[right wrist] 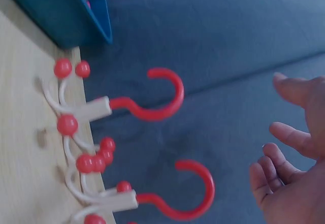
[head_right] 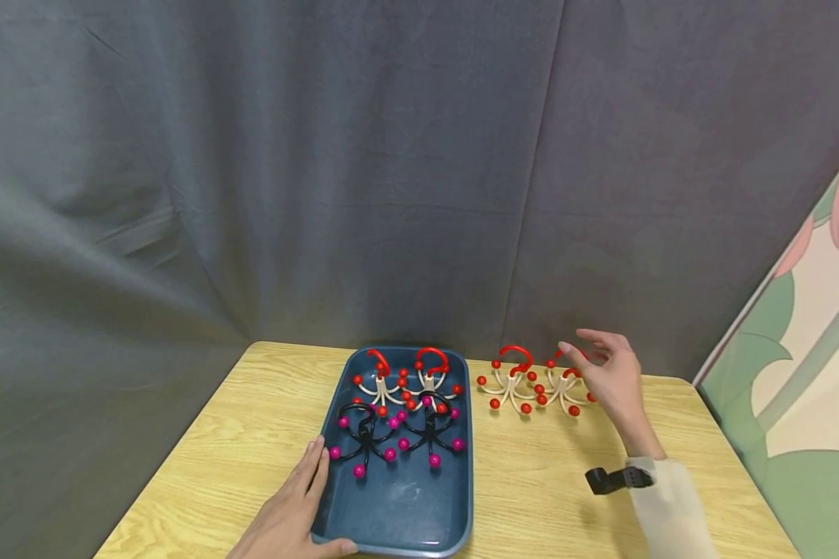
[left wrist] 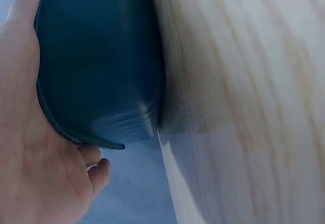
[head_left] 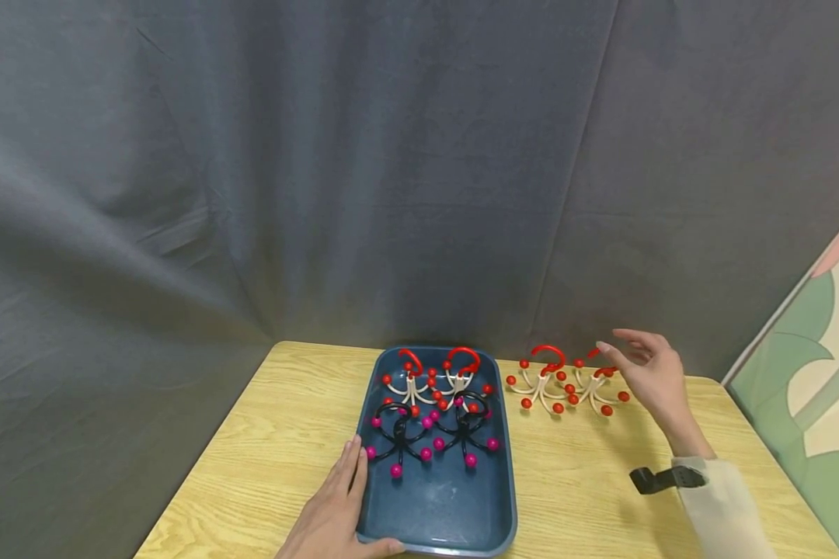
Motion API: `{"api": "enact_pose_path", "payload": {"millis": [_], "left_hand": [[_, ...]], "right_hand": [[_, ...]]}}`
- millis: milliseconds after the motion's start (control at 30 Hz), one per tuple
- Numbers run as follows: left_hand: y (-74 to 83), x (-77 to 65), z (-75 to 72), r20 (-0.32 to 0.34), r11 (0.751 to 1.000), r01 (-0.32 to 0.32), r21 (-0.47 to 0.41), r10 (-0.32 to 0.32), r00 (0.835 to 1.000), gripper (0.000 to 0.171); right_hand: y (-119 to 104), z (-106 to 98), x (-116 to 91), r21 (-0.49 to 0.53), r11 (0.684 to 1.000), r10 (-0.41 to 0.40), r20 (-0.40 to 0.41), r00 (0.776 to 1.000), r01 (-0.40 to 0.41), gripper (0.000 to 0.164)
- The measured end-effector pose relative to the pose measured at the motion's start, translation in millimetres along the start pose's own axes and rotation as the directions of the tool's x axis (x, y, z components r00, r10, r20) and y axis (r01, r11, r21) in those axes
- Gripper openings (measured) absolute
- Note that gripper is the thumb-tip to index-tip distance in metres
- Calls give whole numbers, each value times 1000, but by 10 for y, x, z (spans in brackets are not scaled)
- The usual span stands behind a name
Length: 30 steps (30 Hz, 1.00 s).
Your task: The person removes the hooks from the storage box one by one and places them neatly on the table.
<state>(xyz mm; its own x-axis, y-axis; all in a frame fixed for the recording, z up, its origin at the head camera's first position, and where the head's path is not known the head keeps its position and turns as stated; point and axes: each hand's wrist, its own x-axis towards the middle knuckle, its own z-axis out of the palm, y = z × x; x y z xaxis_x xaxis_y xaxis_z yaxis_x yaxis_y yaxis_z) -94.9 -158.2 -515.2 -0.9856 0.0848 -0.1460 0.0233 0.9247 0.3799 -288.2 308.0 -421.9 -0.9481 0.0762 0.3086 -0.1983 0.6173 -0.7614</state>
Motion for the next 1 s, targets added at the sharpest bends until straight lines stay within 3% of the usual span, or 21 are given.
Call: {"api": "enact_pose_path", "payload": {"millis": [133,400,733,1000], "left_hand": [[9,-5,-2,2,1000,8,2,-8,1000,145],[11,4,0,-17,1000,7,24,-7,1000,147],[27,5,8,-14,999,13,31,-13,1000,148],[10,14,12,-41,992,-35,124,41,998,146]], "right_hand": [[-144,52,-83,21,999,-39,-4,999,39,58],[-391,231,-211,172,975,-146,13,989,141,40],[-671,407,-332,233,956,-228,193,954,181,31],[-769,673,-481,209,965,-223,340,914,157,38]]}}
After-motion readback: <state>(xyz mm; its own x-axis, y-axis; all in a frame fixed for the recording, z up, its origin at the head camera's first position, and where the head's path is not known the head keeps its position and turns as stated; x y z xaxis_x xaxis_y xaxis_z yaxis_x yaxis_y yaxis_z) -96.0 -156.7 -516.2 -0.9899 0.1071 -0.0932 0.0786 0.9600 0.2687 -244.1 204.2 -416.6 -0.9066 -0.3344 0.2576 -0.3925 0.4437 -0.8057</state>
